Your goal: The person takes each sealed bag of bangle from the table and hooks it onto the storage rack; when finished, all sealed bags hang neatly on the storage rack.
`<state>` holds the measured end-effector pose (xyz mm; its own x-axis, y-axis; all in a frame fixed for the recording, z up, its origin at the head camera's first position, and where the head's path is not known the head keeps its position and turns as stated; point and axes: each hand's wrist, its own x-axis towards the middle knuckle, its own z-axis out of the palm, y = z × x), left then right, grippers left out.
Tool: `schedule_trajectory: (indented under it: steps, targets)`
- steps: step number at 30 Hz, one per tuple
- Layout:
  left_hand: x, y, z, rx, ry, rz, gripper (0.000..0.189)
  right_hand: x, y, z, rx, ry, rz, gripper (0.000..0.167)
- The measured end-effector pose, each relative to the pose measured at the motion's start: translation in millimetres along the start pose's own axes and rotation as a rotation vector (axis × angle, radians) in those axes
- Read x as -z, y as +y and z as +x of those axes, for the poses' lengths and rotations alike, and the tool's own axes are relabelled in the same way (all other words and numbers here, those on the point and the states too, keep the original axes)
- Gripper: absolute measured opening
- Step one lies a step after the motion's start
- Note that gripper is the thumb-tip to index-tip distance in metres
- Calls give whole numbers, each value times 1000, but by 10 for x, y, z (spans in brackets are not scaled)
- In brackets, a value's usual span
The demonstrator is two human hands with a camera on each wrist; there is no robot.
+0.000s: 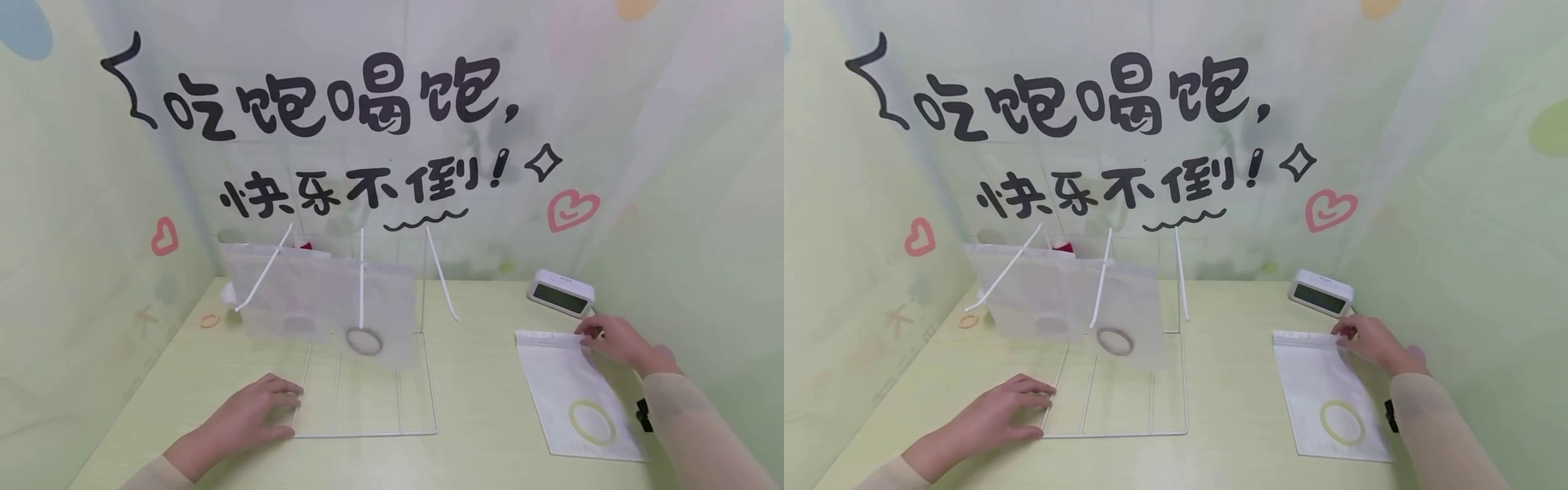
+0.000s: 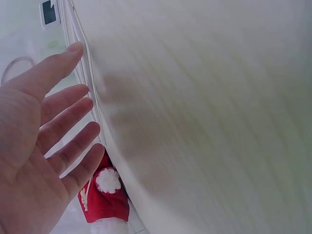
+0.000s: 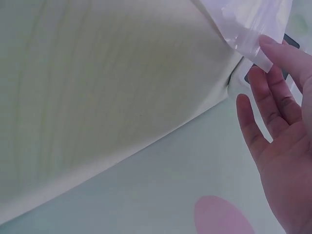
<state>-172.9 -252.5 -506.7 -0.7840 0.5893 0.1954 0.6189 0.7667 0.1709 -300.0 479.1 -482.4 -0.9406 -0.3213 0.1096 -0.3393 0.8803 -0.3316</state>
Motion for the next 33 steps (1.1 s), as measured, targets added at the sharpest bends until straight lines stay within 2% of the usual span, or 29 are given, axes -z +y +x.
schedule_trajectory:
  steps: [8,12,16,20,23,27,33]
  targets:
    - [19,2,24,-11,6,-1,39,114,-74,-66,-55,29,10,8]
    - [32,-2,34,-9,4,3,39,170,-153,-100,-53,42,8,8]
    - [21,-8,28,-1,-8,6,39,210,-272,-160,-59,70,49,11]
    - [6,-13,17,10,-8,8,39,242,-468,-219,-52,133,125,13]
    - [0,-17,15,14,-6,10,40,258,-638,-239,-9,195,163,10]
    - [-8,-17,21,17,-3,5,40,297,-846,-234,92,277,160,12]
    - [0,-13,30,24,-7,-5,41,383,-1123,-229,223,327,120,18]
